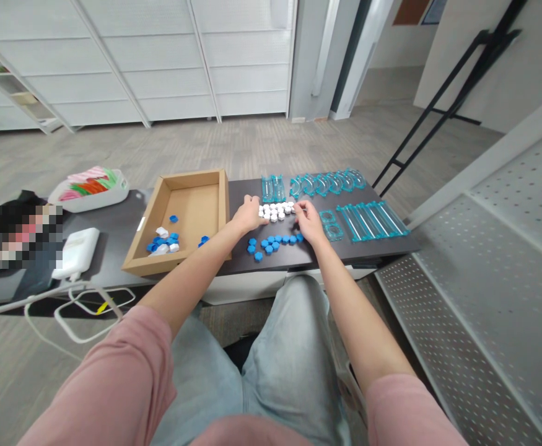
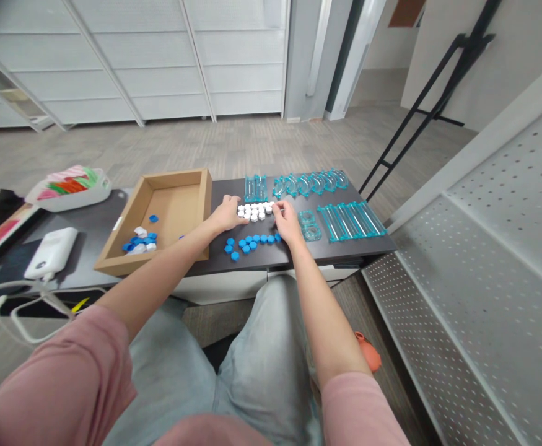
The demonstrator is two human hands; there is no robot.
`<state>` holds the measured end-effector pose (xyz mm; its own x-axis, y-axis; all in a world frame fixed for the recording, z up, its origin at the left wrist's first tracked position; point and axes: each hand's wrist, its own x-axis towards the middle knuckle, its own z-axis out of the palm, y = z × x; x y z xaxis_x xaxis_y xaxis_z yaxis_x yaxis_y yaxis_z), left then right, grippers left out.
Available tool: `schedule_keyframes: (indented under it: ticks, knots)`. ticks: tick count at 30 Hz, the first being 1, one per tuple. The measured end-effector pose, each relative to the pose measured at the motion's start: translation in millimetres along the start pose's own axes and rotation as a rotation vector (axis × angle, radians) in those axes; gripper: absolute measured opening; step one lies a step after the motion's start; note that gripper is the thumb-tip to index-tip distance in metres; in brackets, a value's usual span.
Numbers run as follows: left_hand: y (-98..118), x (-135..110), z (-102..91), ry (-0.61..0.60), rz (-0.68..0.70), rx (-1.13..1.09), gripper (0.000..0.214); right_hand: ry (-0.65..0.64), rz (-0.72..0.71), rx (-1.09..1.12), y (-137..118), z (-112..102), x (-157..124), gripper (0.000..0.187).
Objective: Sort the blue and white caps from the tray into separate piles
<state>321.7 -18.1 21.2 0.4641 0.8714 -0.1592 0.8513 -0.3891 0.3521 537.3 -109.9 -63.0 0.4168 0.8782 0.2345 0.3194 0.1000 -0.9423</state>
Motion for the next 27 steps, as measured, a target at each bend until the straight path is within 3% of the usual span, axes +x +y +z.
schedule_keyframes:
  ticks: [5,9,11,13,16,18,20,21,22,25,27]
  knots:
    - [4,-15,-8.6,0.039,0.018,0.028,0.088,-0.104,0.031,-0.012,-5,-1,-4,0.052]
    - [-13,-38,-30.2,0.248,0.185,-0.082,0.063,-0.239,-0.014,0.000,-11,-2,-6,0.061]
    - [-32,-55,-50.6,0.425,0.273,-0.159,0.053,-0.291,-0.023,-0.010,-14,-2,-6,0.064]
    - [-59,-76,-75.7,0.592,0.269,-0.195,0.050,-0.323,-0.021,-0.032,-15,-1,-7,0.064]
    - [-112,-117,-108.9,0.763,0.110,-0.233,0.050,-0.340,-0.026,-0.052,-15,0,-7,0.063]
    - [-147,-149,-116.1,0.900,0.006,-0.267,0.056,-0.303,-0.039,-0.026,-14,-1,-6,0.061]
    - [-173,-183,-103.8,1.022,-0.083,-0.292,0.055,-0.233,-0.045,0.023,-13,-3,-3,0.060]
    - [-182,-200,-90.0,1.138,-0.154,-0.288,0.049,-0.199,-0.042,0.046,-13,-4,-2,0.059]
    - [-186,-216,-71.8,1.165,-0.191,-0.286,0.043,-0.173,-0.038,0.061,-13,-5,-1,0.059]
    - [-185,-256,-2.6,0.984,-0.052,-0.253,0.024,-0.130,-0.050,0.045,-17,-6,-2,0.059]
    - [-180,-274,41.3,0.741,0.089,-0.251,0.014,-0.101,-0.091,-0.018,-22,-7,-11,0.060]
